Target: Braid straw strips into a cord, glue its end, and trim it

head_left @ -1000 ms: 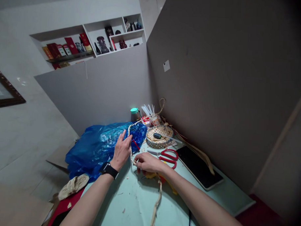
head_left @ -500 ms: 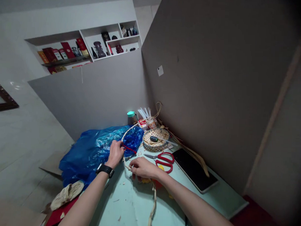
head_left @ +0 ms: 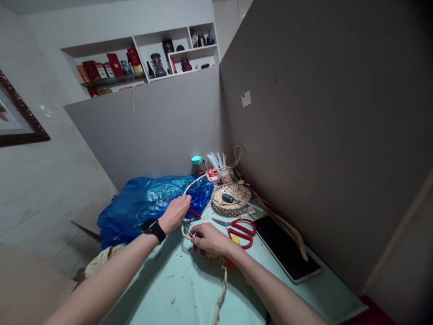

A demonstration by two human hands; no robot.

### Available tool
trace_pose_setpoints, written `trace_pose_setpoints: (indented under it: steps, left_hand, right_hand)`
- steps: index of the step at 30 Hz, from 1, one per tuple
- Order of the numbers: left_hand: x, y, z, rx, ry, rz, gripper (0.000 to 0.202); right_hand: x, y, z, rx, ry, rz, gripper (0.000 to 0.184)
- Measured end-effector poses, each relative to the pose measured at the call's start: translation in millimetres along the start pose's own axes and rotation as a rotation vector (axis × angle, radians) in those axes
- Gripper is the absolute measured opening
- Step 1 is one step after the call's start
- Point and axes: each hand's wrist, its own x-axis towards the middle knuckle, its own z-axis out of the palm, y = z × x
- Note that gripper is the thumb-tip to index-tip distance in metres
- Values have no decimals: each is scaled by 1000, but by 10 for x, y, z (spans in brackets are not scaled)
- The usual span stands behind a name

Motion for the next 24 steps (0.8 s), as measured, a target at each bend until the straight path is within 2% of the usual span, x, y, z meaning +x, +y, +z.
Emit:
trace_pose_setpoints:
  steps: [6, 11, 16, 20, 24]
  left_hand:
    - [169, 107, -66, 53, -19, 58, 33]
    - [299, 106, -35, 61, 28, -6, 34]
    - [271, 116, -2, 114, 94, -52, 34]
    - [237, 107, 1, 166, 81, 12, 34]
    - [258, -7, -30, 181, 52, 97, 34]
  right_hand:
    - [-8, 12, -1, -13, 18, 13, 27]
    - [-12, -9, 35, -31, 11, 32, 27]
    - [-17, -40, 23, -35, 47, 45, 27]
    - [-12, -23, 14, -22, 77, 43, 27]
    - [-2, -3, 6, -2, 112, 35, 28]
